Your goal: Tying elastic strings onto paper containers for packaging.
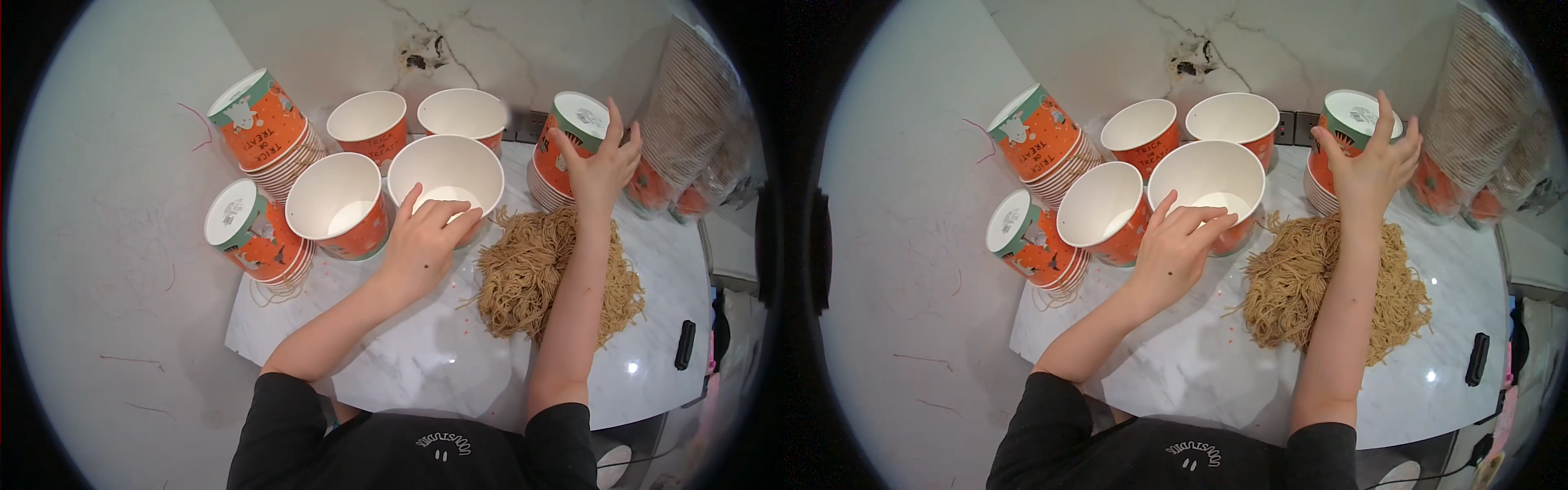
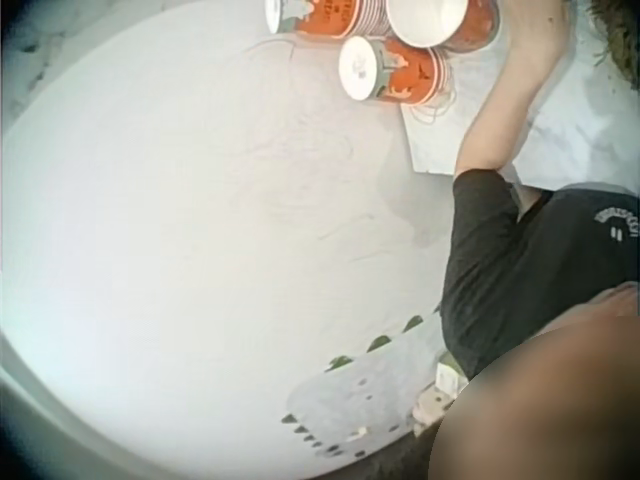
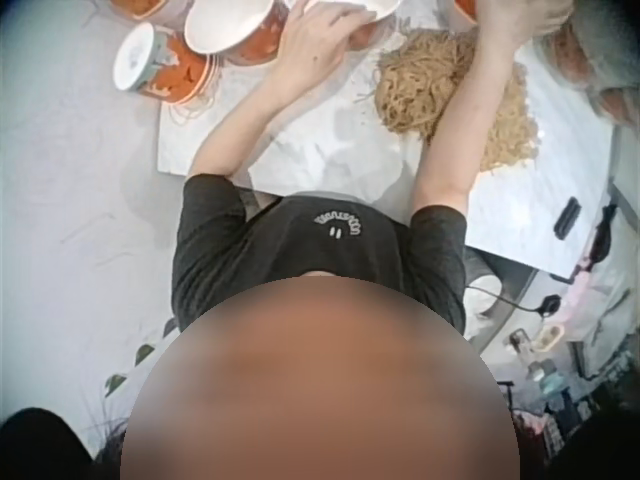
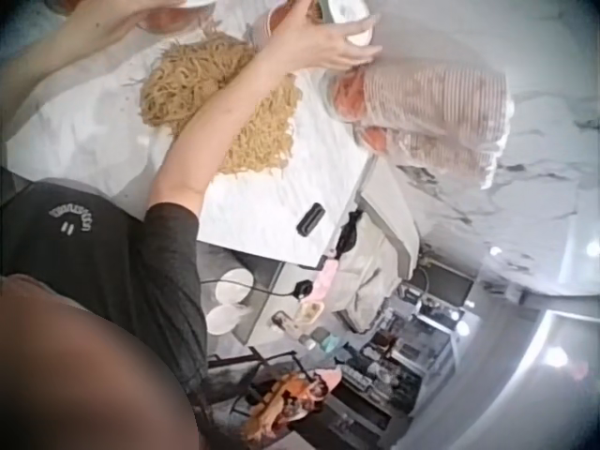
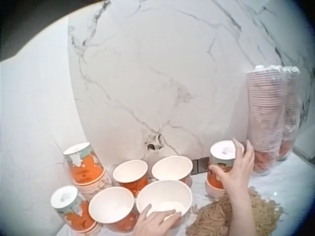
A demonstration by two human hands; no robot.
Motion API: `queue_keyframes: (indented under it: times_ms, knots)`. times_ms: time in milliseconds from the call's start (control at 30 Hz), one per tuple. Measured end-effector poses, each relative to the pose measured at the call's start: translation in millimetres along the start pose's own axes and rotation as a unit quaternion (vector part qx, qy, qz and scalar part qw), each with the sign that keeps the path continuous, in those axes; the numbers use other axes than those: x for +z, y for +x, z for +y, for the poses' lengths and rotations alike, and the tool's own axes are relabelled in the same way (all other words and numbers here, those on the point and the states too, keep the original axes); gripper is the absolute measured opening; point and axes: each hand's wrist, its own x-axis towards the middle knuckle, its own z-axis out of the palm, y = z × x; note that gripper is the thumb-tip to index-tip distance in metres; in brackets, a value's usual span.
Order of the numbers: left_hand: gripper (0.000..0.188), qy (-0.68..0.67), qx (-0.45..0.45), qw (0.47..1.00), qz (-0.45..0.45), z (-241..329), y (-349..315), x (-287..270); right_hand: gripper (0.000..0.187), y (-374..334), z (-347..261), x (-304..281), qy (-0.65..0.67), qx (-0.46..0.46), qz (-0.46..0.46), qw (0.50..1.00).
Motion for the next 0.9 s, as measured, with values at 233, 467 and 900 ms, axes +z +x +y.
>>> queue_keyframes:
  times_ms: [233,467,900]
  knots:
    - [0.041,-0.002,-0.016,1.000,0.008,-2.6,-3.3,3.6,0.053,1.5,52.5,27.3,0.143,0.038,-0.009,0.989]
    - [0.050,-0.013,-0.045,0.999,-0.001,-0.8,-6.8,-11.4,0.036,10.4,31.4,8.5,0.196,-0.013,0.093,0.976]
    - [0.065,-0.030,-0.093,0.993,-0.074,-14.9,-3.3,-39.1,0.034,20.7,-28.8,-28.3,0.352,-0.261,0.272,0.857]
